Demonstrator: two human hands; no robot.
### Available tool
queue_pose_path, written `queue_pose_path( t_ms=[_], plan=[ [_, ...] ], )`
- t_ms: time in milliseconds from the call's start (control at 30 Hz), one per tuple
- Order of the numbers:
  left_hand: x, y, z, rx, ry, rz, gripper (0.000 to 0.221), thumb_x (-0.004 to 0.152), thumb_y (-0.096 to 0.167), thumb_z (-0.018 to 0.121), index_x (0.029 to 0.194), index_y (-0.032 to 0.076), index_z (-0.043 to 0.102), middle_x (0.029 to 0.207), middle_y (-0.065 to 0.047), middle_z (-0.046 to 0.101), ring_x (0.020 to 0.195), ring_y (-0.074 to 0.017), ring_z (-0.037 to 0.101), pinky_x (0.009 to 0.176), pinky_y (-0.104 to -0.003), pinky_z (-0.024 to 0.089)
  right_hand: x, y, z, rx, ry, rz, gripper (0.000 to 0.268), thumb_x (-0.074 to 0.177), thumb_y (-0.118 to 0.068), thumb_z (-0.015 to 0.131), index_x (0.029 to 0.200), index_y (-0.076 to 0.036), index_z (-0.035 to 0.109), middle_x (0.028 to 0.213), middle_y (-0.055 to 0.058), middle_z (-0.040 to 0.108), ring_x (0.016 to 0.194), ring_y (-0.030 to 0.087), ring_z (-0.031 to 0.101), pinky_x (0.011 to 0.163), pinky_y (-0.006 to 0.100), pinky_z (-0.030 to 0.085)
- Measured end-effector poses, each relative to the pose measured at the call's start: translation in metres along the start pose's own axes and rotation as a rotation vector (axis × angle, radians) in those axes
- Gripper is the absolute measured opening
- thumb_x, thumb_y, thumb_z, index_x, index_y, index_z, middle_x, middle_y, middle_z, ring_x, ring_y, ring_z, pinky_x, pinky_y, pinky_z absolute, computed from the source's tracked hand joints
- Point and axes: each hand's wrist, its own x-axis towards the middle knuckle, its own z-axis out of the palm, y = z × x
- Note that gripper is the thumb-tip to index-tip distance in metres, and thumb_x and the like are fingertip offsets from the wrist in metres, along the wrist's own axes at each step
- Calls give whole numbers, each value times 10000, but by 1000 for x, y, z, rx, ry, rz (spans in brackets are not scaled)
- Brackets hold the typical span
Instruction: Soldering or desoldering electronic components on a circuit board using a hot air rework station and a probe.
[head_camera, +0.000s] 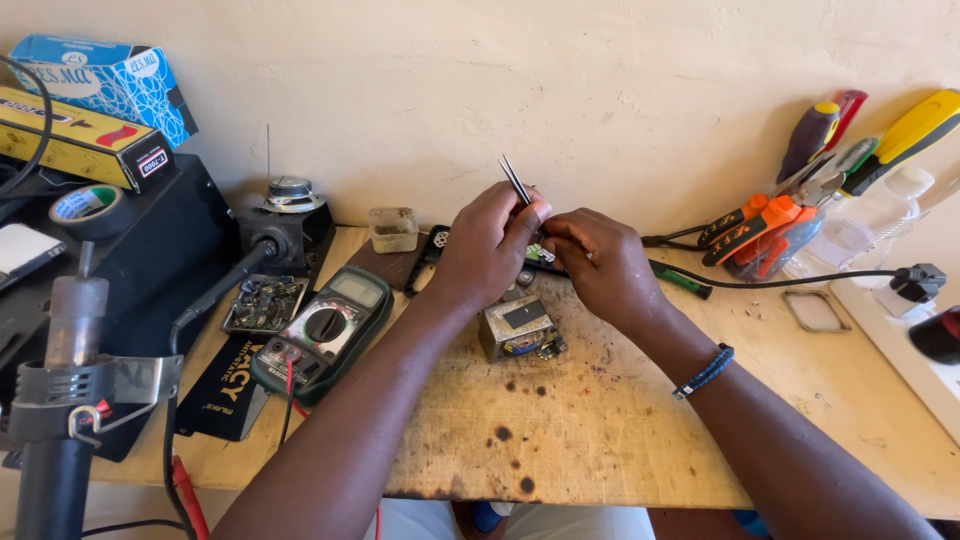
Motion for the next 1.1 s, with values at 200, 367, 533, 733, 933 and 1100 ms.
queue_pose_path(
  t_ms=[200, 367, 533, 733, 933, 1100],
  plan=[
    [0, -3, -1, -54, -23, -12, 242, 1141, 269, 570, 1132, 69, 705, 945, -170, 726, 852, -328, 784, 763, -497, 644, 2, -1, -1, 2, -13, 12, 179, 1005, 105, 667, 1078, 1, 793, 875, 191, 717, 711, 302, 757, 677, 407, 609],
    [0, -6, 0, -60, -17, -8, 259, 1152, 276, 555, 1140, 67, 708, 961, -173, 729, 860, -338, 785, 771, -505, 646, 2, 5, -1, 2, -13, 23, 167, 996, 99, 686, 1088, 3, 787, 896, 187, 719, 732, 279, 762, 680, 402, 611],
    [-1, -4, 0, -39, -15, -12, 266, 1146, 290, 566, 1110, 69, 710, 917, -176, 709, 857, -363, 776, 766, -531, 639, 1, 5, -1, -3, -22, 22, 159, 999, 82, 691, 1097, 0, 785, 879, 192, 715, 727, 297, 767, 682, 408, 612],
    [-4, -27, 4, -34, -7, -39, 319, 1158, 310, 542, 1056, 71, 728, 900, -168, 719, 854, -349, 778, 773, -520, 648, 2, 2, 0, -25, -39, 24, 166, 994, 85, 681, 1080, -9, 787, 877, 178, 716, 738, 308, 779, 662, 415, 614],
    [-3, -18, 3, -34, -14, -28, 370, 1155, 321, 551, 987, 44, 729, 844, -181, 689, 840, -376, 760, 769, -524, 627, 2, -1, -1, -22, -52, 28, 162, 996, 83, 677, 1080, -5, 785, 865, 177, 718, 736, 300, 776, 655, 404, 609],
    [-4, -20, 2, -18, -24, -46, 383, 1152, 334, 554, 961, 52, 729, 810, -162, 695, 818, -359, 757, 756, -504, 621, 2, -5, -2, -8, -63, 25, 152, 1005, 71, 673, 1086, 0, 780, 860, 197, 716, 731, 319, 773, 646, 413, 605]
  ],
)
